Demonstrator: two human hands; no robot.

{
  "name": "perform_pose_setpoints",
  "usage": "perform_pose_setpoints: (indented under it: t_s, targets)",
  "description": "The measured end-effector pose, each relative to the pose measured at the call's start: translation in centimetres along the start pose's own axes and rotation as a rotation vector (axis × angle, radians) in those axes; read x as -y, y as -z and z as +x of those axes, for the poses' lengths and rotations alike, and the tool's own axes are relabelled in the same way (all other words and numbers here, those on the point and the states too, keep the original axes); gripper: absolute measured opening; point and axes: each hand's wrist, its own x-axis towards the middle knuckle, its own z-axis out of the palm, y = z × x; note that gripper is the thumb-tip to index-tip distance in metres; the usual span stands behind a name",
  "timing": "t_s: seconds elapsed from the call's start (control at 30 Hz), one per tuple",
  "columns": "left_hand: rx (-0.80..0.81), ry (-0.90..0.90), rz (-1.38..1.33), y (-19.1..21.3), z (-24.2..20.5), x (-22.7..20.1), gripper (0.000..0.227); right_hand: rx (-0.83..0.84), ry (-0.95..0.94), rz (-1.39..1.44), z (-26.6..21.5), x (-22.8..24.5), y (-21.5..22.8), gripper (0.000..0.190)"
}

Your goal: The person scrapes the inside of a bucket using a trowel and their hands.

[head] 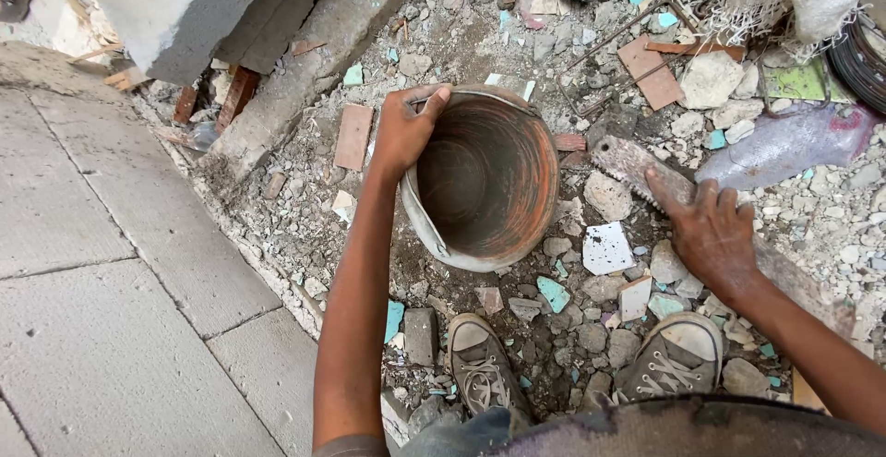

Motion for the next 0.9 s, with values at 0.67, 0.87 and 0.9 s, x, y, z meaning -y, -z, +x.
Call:
perform_pose_setpoints:
  t_s: [0.67, 0.87, 0.9]
  targets:
    - [-0.015, -0.062, 0.020, 0.6, 0.2, 1.0, 0.034, 0.681, -0.410, 1.279, 3.9, -2.9, 2.4, 0.066]
    - [-0.024, -0.073, 0.047, 1.0, 0.4, 0.8, 0.032, 0.540, -0.197, 0.976, 0.1, -5.8, 0.7, 0.068]
    - [-0.032, -0.066, 0.052, 0.9, 0.4, 0.6, 0.031, 0.645, -0.289, 1.076, 0.1, -5.6, 1.7, 0.068]
